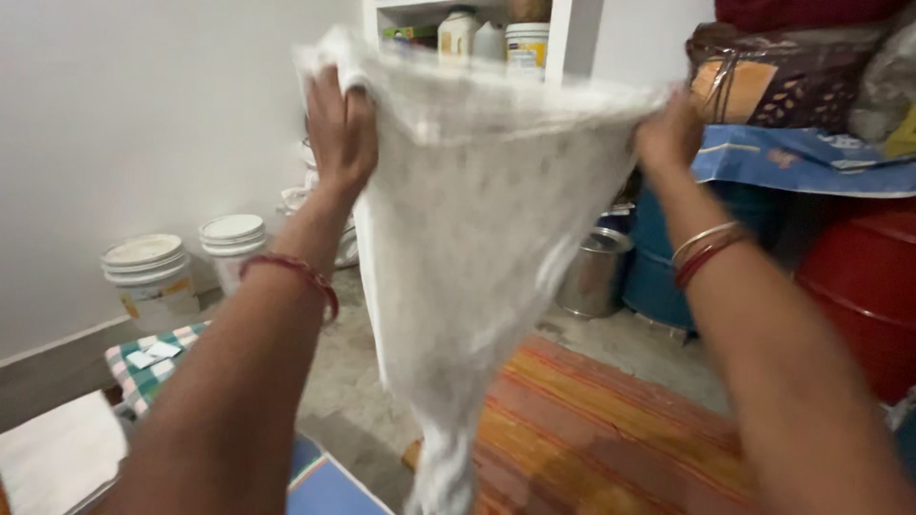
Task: The person folds a white patterned cloth on a blue mat. They unfold the cloth, smooth it, and fold it into a smaller rectangle, then place it on a stack of folded items.
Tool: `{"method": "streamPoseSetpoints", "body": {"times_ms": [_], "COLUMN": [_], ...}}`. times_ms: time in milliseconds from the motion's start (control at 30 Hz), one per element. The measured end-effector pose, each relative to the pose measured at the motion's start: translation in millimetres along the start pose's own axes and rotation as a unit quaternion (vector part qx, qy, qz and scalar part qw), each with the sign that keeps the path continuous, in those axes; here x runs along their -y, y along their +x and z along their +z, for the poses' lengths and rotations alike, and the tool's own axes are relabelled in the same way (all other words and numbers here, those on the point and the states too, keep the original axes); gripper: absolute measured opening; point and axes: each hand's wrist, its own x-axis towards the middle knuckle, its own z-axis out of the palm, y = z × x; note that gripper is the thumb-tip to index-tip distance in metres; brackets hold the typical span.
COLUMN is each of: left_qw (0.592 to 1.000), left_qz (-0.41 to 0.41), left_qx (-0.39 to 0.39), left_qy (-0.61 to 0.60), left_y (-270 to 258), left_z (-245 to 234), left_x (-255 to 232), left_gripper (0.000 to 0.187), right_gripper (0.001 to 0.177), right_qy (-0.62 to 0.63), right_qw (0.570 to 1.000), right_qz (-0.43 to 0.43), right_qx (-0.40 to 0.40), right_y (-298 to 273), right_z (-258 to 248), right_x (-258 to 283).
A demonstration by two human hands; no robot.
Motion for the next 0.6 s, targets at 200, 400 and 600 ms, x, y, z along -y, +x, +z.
{"method": "streamPoseSetpoints", "body": {"times_ms": [200,400,600], "left_qw": [0.938,0.574,0.818], "left_qz": [0.216,-0.397,-0.476], "left_qx": [0.14,0.69,0.285], "left_qy": [0.232,0.192,-0.151], "left_y": [-24,-126,-22], "left_z": [-37,-105,-104], "left_x": [10,108,89], "left_gripper": [0.061,0.034,0.035], "right_gripper": [0.029,0.028,0.027], "right_qy": [0.078,-0.202,-0.1], "right_qw": [0.988,0.687,0.85], "right_qz": [-0.135,-0.064,-0.001], "right_qx": [-0.009,0.695,0.517], "right_y": [-44,-187,-95], "right_z": [-31,4,2], "right_x": [-3,-57,-17]}}
